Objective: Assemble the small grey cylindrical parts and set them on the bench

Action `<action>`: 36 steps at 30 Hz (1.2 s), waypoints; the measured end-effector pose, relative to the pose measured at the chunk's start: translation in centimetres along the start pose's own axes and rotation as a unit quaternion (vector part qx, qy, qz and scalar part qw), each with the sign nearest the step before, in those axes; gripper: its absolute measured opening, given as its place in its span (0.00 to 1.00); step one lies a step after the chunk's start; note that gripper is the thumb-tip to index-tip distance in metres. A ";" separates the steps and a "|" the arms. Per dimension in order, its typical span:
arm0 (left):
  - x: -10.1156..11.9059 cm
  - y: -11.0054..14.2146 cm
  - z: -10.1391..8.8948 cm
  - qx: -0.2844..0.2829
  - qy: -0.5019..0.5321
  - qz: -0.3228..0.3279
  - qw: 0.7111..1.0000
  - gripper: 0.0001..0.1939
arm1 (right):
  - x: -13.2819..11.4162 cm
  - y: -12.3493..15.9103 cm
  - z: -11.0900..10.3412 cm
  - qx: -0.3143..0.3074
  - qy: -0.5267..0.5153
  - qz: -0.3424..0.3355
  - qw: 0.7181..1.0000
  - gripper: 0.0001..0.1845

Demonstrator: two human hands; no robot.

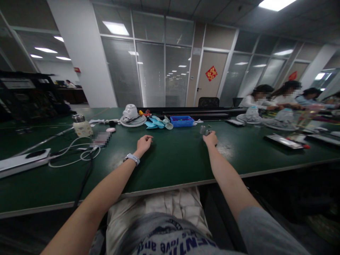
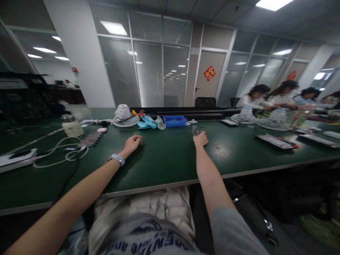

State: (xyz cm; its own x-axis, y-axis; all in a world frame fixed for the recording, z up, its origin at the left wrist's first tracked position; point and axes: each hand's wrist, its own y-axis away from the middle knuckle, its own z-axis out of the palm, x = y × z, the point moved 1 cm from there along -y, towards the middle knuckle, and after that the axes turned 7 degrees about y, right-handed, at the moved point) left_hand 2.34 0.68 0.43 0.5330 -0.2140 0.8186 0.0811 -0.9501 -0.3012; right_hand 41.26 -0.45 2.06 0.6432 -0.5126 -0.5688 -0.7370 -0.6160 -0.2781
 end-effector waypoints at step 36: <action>3.8 2.0 1.7 -0.004 -0.022 0.197 0.980 0.17 | -11.8 14.9 6.9 -0.309 -0.271 -0.354 0.840 0.29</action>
State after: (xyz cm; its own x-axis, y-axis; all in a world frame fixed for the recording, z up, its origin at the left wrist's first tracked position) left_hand 5.94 -1.65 2.17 0.5577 -0.5555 0.6168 -0.1452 -0.7969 -0.5864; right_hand 21.22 0.56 -0.70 0.5628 0.3575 -0.7453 0.1471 -0.9306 -0.3352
